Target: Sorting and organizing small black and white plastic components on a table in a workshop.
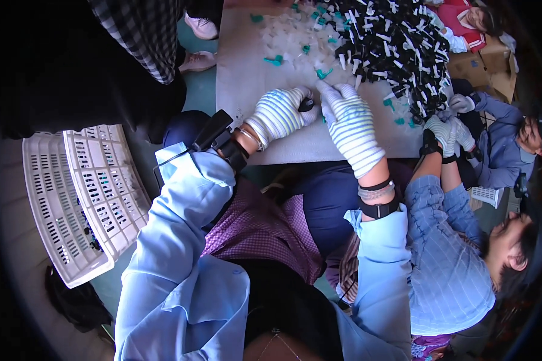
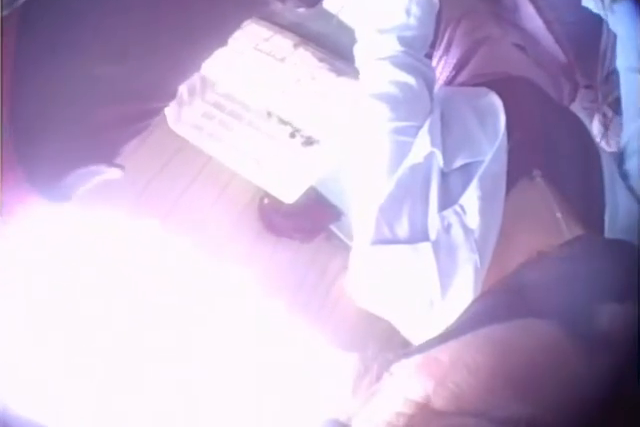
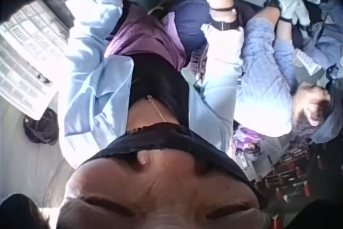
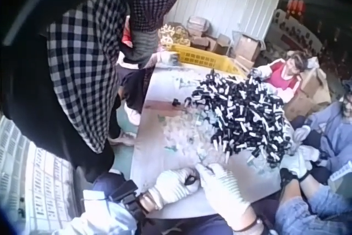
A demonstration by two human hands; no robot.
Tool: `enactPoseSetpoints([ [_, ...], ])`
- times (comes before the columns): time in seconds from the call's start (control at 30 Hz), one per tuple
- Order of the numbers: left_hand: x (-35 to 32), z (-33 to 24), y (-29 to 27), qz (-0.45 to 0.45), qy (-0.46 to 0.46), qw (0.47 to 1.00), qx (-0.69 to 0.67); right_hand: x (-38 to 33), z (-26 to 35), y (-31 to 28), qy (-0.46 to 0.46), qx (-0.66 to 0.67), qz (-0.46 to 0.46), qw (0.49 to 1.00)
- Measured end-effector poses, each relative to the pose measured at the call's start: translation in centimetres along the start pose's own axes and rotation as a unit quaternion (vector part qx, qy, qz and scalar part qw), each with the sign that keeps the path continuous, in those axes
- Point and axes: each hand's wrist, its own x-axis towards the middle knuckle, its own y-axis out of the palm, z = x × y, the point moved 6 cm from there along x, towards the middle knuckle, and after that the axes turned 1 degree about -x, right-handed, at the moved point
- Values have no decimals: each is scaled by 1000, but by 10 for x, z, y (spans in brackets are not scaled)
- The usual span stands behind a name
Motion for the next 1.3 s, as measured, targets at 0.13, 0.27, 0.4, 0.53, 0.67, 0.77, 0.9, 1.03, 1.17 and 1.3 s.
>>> enactPoseSetpoints([
  [0.13, 1, 4, -1, 18, -27, 999, 42, 7, 20, 5, -92, -138, 5, 986],
  [0.27, 3, 3, 0, 23, -19, 998, 49, 9, 28, 1, -109, -155, 32, 981],
  [0.4, 5, 3, 2, 39, -24, 998, 52, 9, 30, -6, -107, -148, 43, 982],
  [0.53, 3, 1, 0, 50, -34, 996, 66, 11, 35, -7, -119, -132, 27, 984],
  [0.67, 4, 3, 3, 45, -14, 997, 65, 15, 44, -5, -112, -190, 69, 973],
  [0.77, 3, 3, 3, 39, 1, 998, 51, 14, 47, -3, -95, -188, 87, 974],
  [0.9, 3, 1, -1, 52, -40, 994, 87, 23, 41, -24, -20, -47, 64, 997],
  [1.03, 1, -3, -4, 54, -45, 997, 44, 55, 24, -30, -13, 48, -108, 993],
  [1.17, 1, 7, 10, 101, -30, 987, 118, 69, 28, 18, -3, 92, -38, 995],
  [1.3, 3, 7, 15, 82, 5, 992, 92, 73, 21, 45, 148, 95, 170, 970],
])
